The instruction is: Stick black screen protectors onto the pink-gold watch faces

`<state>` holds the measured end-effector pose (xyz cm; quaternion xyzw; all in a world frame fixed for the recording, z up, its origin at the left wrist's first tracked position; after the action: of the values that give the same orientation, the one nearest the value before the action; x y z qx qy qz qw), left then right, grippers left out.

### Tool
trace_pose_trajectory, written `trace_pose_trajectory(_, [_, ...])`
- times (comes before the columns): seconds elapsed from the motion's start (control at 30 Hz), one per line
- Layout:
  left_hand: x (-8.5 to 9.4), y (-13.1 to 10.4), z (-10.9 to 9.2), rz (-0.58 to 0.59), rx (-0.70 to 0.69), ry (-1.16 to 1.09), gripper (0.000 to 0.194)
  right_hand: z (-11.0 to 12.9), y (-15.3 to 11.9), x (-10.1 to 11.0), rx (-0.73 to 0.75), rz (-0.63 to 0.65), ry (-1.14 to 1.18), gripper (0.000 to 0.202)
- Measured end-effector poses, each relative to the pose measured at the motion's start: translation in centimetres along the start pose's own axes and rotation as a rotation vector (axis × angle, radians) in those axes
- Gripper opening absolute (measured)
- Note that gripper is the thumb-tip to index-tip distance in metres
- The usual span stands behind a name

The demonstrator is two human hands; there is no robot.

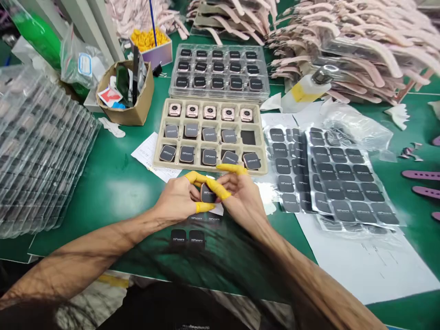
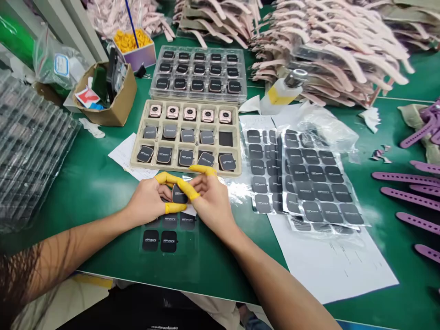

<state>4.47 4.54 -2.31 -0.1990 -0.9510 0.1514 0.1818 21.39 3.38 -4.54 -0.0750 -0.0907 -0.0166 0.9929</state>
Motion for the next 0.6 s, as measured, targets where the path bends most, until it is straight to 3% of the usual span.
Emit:
trace_pose_trajectory(0.1, [0.8, -0.5, -0.2, 0.012, 0.032, -0.278, 0.059, 0.1, 0.0, -0.6, 0.113, 0.0, -0.132, 0.011])
trace_pose_trajectory(0.2, [2.8, 0.4, -2.5, -0.041, -0.071, -0.398, 0.07, 1.5, -0.7, -2.0, 0.362, 0.047, -0.334, 0.015])
trace_pose_trajectory(0.3, [3.4, 4.0, -7.2, -0.116, -0.306, -0.082, 0.068, 2.7, -1.8, -4.0, 0.619, 0.121, -0.604, 0.013])
trace_pose_trajectory(0.4, [0.6, 9.5, -11.6, -0.18, -0.452, 0.523, 0.06, 2.9, -2.1, -4.5, 0.687, 0.129, -0.672, 0.009])
trace_pose_trajectory(0.43, [-0.6, 11.5, -12.2, -0.158, -0.434, 0.68, 0.059, 2.9, -2.1, -4.5, 0.699, 0.128, -0.688, 0.007])
trace_pose_trajectory(0.5, [-2.2, 14.8, -13.0, -0.124, -0.387, 0.767, 0.061, 3.0, -2.1, -4.4, 0.717, 0.129, -0.713, 0.006])
trace_pose_trajectory(0.6, [-3.2, 17.6, -14.4, -0.121, -0.442, 0.946, 0.054, 3.0, -2.0, -4.5, 0.73, 0.139, -0.738, 0.004])
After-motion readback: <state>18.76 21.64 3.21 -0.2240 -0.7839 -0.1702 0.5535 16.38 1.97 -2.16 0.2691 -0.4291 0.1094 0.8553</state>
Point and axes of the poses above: each hand's wrist, its own y-axis towards the middle knuckle, its own x-axis out of the back of the hand, z = x × y, the point moved 7 cm from there along y, towards the middle knuckle, and after that the axes turned 1 degree about y, right-handed, at the moved point
